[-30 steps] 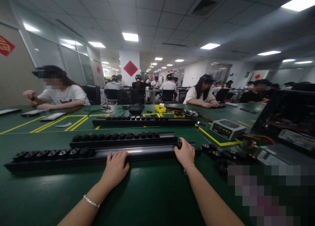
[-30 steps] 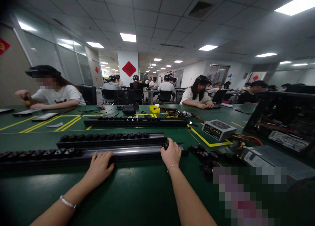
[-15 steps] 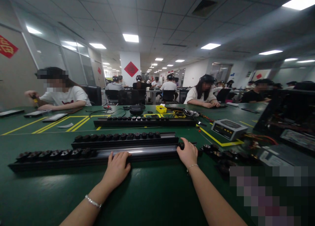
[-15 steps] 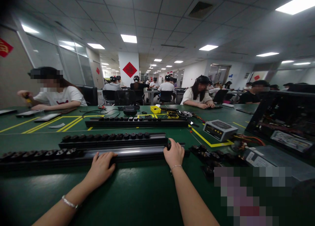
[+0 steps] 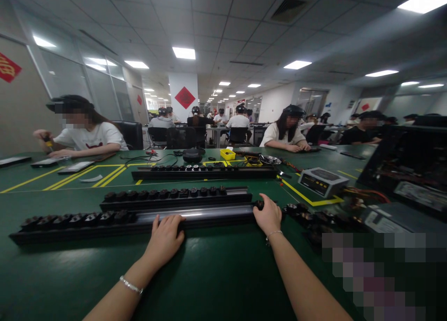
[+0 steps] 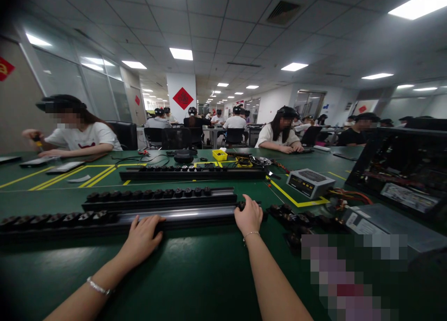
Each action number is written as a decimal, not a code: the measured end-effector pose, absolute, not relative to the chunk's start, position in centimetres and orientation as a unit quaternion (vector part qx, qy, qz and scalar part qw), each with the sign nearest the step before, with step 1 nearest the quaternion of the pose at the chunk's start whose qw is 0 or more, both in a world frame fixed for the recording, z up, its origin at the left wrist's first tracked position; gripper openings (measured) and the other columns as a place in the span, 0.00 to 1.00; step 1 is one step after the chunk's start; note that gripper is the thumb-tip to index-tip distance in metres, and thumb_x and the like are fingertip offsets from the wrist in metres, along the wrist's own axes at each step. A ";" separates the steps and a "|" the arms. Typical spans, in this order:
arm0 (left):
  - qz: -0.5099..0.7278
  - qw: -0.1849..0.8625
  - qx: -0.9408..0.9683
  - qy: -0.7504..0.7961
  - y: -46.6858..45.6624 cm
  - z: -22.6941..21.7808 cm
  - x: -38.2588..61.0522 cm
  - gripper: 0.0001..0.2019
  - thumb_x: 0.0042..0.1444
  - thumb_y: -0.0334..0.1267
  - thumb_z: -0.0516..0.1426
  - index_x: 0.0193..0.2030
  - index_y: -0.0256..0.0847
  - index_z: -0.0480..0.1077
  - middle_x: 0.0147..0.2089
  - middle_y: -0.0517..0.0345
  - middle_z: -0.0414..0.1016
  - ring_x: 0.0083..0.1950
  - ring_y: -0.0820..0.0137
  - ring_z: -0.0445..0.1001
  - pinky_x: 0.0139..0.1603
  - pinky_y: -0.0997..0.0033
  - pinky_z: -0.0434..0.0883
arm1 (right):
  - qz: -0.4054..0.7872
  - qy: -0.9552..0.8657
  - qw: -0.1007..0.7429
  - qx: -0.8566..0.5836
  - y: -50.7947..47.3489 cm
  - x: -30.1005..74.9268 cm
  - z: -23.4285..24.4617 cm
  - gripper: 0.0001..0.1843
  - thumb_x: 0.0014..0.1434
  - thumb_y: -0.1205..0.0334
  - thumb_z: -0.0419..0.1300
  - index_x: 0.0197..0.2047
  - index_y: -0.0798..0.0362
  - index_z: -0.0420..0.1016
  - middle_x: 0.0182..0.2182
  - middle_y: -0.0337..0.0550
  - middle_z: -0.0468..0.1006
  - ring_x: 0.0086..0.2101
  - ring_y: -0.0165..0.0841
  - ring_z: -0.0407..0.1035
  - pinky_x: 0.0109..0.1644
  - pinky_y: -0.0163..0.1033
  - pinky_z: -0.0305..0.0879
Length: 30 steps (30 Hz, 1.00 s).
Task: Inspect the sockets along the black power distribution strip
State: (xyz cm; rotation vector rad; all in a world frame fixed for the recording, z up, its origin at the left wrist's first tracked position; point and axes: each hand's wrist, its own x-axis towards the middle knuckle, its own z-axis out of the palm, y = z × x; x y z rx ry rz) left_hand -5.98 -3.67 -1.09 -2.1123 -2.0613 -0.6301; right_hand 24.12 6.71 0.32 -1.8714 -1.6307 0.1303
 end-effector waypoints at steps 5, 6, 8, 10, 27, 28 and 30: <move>-0.209 0.063 -0.700 -0.680 -3.7 -1.1 -6.0 0.14 0.51 0.35 0.48 0.46 0.44 0.64 0.47 0.54 0.72 0.53 0.64 0.66 0.62 0.46 0.41 | 0.049 -0.622 0.324 -0.711 6.7 24.3 0.2 0.27 0.50 0.62 0.51 0.55 0.50 0.60 0.48 0.44 0.70 0.52 0.38 0.59 0.58 0.44 0.45; -0.208 0.063 -0.700 -0.680 -3.7 -1.0 -6.0 0.14 0.51 0.35 0.48 0.46 0.44 0.64 0.47 0.54 0.72 0.53 0.64 0.66 0.63 0.46 0.41 | 0.049 -0.623 0.325 -0.710 6.8 24.3 0.2 0.27 0.50 0.62 0.51 0.55 0.50 0.60 0.48 0.44 0.70 0.52 0.38 0.59 0.58 0.44 0.45; -0.206 0.063 -0.700 -0.681 -3.8 -1.0 -5.9 0.15 0.51 0.35 0.48 0.46 0.44 0.64 0.47 0.54 0.72 0.53 0.64 0.66 0.63 0.46 0.41 | 0.048 -0.623 0.326 -0.710 6.8 24.3 0.2 0.27 0.50 0.62 0.51 0.55 0.50 0.61 0.48 0.44 0.70 0.52 0.38 0.59 0.58 0.44 0.45; -0.203 0.064 -0.700 -0.681 -3.7 -1.0 -5.9 0.15 0.51 0.35 0.48 0.46 0.44 0.64 0.47 0.54 0.72 0.53 0.64 0.66 0.63 0.46 0.41 | 0.047 -0.622 0.328 -0.710 6.8 24.3 0.2 0.27 0.50 0.63 0.51 0.55 0.50 0.60 0.48 0.44 0.71 0.51 0.38 0.60 0.57 0.44 0.46; -0.209 0.065 -0.698 -0.681 -3.6 -1.2 -6.0 0.14 0.51 0.35 0.48 0.46 0.45 0.64 0.47 0.54 0.72 0.53 0.64 0.66 0.63 0.46 0.41 | 0.003 -0.611 0.334 -0.717 7.5 25.4 -0.6 0.28 0.49 0.60 0.51 0.56 0.50 0.60 0.53 0.44 0.66 0.55 0.41 0.52 0.59 0.48 0.44; -0.209 0.063 -0.699 -0.681 -3.6 -1.2 -6.0 0.14 0.51 0.35 0.49 0.46 0.45 0.64 0.47 0.54 0.72 0.53 0.64 0.66 0.63 0.46 0.41 | 0.003 -0.611 0.335 -0.717 7.5 25.4 -0.6 0.28 0.49 0.60 0.51 0.56 0.50 0.60 0.53 0.44 0.65 0.55 0.41 0.53 0.58 0.48 0.44; -0.208 0.060 -0.699 -0.681 -3.6 -1.2 -6.1 0.15 0.51 0.35 0.49 0.46 0.44 0.64 0.47 0.54 0.71 0.53 0.63 0.66 0.62 0.45 0.41 | 0.004 -0.611 0.336 -0.717 7.5 25.4 -0.6 0.28 0.49 0.60 0.51 0.56 0.50 0.60 0.52 0.44 0.66 0.55 0.40 0.53 0.58 0.48 0.44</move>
